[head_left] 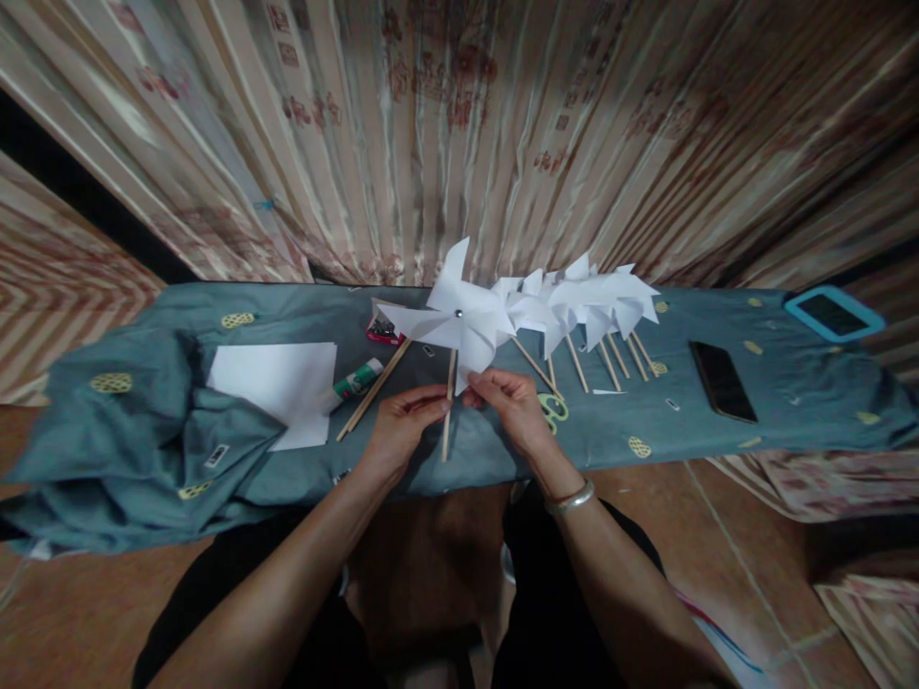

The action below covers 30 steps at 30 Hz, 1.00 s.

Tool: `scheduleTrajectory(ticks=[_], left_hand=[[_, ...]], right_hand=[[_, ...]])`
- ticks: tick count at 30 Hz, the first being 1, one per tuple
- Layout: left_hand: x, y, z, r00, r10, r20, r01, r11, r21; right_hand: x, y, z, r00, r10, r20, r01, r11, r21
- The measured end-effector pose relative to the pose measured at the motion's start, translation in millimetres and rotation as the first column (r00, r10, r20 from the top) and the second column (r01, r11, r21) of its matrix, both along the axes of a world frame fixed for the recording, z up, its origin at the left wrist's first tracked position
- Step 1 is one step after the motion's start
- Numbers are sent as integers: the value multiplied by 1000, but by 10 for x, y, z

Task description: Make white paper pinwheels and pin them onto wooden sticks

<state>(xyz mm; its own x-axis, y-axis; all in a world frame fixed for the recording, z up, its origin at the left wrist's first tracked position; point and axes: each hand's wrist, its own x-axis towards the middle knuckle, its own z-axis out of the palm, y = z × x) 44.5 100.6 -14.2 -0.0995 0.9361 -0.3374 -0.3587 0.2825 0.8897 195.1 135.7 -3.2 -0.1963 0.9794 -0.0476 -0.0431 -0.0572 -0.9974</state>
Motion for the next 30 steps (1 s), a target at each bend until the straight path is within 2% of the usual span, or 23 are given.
scheduleTrajectory(ticks=[7,16,19,22,24,26,30], left_hand=[[16,-7,-16,1000,14,13,-14,1000,5],[24,-4,3,1000,24,15,-24,999,-22],[-10,-6,13,1000,13,11,-13,1000,-9],[-38,-20,20,1000,-13,13,13,1000,-17],[-44,-34,19,999,-41,14,41,998,-38],[-42,-47,15,998,-67,15,68,996,-51],[-35,-60,17,995,-96,16,97,994,-59]], right_hand=[[-33,0,-19,1000,25,9,-26,999,23],[-3,-27,-2,982,-21,186,0,994,112],[176,51,43,972,-158,177,130,979,159],[393,189,51,917,-391,84,372,910,181],[501,280,29,876,-481,31,467,863,196],[561,350,-3,867,-499,-1,487,845,222],[569,422,-58,898,-437,-58,441,883,160]])
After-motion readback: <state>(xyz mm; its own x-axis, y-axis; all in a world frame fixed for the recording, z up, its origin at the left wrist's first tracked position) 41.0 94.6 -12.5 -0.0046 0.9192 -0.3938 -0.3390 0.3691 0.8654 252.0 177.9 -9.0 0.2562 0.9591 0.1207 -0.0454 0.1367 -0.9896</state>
